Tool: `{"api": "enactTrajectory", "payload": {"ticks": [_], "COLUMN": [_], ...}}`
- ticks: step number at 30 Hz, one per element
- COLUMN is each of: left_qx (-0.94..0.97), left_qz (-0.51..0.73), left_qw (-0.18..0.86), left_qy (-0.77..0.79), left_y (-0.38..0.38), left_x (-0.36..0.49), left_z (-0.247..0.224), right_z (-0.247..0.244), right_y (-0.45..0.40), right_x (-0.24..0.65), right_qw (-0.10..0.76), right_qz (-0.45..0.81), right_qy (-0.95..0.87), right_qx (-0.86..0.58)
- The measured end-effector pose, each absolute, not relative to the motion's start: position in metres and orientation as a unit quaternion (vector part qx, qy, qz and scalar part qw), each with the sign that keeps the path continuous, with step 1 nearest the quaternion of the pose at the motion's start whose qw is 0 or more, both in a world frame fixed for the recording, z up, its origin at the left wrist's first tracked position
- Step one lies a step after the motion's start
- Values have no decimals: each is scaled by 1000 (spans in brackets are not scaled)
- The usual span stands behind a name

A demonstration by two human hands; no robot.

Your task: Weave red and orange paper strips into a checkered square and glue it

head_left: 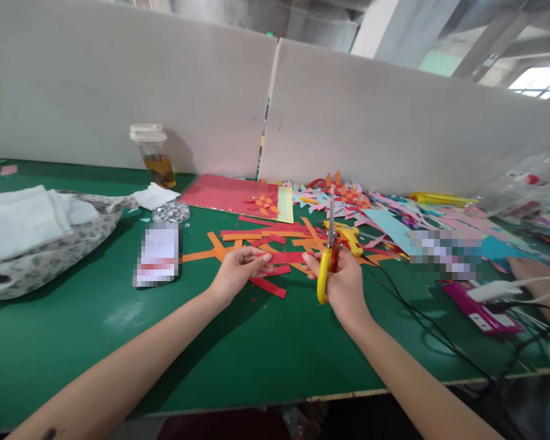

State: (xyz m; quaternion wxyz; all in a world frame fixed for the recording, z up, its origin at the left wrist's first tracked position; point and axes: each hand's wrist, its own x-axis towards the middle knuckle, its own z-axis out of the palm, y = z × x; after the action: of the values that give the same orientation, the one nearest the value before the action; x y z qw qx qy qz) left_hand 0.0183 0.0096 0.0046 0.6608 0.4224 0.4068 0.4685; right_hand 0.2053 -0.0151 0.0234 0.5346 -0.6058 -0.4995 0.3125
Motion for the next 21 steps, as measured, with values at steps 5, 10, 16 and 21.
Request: {"api": "enactTrajectory", "payload": {"ticks": [5, 10, 16, 21], "left_qx": [416, 418, 363, 347], "left_qz": [479, 504, 577, 574], "left_qw": [658, 633, 587, 590], "left_qy": [405, 413, 436, 449], "left_y": [10, 13, 18, 18], "left_x": [17, 14, 9, 6], "left_z": [4, 2, 5, 5], "right_z": [22, 22, 21, 24], "right_y": [-16, -10, 13, 19], "right_x": [205, 210, 239, 248], "right_qw": [516, 515, 370, 234], "right_qz": [290, 296, 278, 266], "right_qy": [-510, -505, -536, -595], "right_qx": [-624, -627, -706, -721]}}
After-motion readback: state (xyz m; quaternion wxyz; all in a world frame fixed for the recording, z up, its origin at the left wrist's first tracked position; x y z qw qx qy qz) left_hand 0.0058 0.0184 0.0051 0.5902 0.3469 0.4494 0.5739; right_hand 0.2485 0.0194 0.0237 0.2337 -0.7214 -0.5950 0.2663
